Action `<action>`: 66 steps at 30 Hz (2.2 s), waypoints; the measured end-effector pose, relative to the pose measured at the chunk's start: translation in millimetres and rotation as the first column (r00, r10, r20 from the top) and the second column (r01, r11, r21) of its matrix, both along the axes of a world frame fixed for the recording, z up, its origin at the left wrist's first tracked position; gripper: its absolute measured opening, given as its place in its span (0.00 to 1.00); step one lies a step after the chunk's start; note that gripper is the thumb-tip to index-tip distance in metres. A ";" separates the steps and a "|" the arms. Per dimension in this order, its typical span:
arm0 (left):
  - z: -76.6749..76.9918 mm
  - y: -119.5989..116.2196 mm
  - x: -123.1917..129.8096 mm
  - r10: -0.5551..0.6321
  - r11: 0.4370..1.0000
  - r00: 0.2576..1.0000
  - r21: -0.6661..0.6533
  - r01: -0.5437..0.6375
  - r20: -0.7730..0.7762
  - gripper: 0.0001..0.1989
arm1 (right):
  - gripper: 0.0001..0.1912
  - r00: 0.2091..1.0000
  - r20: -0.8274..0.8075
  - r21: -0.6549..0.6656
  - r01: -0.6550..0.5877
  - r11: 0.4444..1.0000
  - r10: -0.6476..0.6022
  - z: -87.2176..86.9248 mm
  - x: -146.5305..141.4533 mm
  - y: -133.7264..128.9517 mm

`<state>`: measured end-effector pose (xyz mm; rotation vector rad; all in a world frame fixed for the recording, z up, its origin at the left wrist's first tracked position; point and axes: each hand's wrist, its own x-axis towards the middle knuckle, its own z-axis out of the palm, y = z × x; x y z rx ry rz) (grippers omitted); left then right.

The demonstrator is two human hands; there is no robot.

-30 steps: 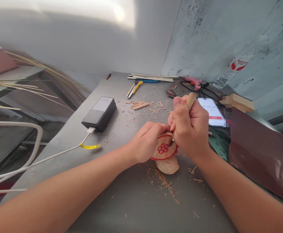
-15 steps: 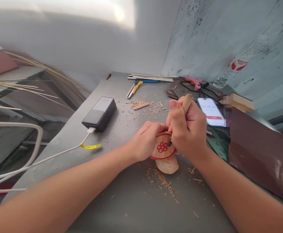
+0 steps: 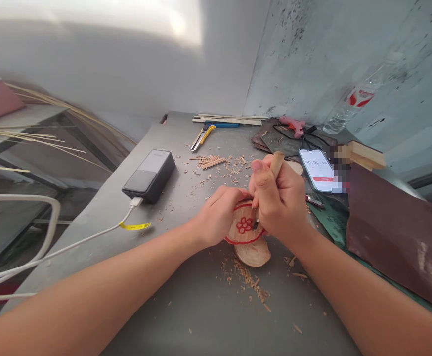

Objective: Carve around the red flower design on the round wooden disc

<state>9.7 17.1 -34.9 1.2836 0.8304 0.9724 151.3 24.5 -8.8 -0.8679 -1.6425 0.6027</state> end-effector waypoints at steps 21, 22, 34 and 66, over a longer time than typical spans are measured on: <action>6.0 -4.2 1.2 -0.066 0.997 0.997 -0.036 0.068 0.049 0.20 | 0.19 0.993 -0.093 -0.020 0.068 0.997 -0.070 3.2 -0.1 -5.1; 7.3 -4.6 1.6 -0.078 0.996 0.996 -0.041 0.080 0.054 0.20 | 0.19 0.992 -0.101 -0.027 0.068 0.997 -0.070 2.8 -0.4 -4.9; 5.1 -2.0 0.1 -0.012 0.999 1.000 -0.040 0.012 0.006 0.19 | 0.18 1.000 -0.006 -0.026 0.028 0.999 -0.029 5.1 -0.4 -7.9; 5.8 -1.3 -0.9 -0.178 0.930 0.947 -0.269 0.250 0.267 0.21 | 0.19 0.950 0.301 -0.253 0.002 0.968 0.077 36.6 34.3 -7.9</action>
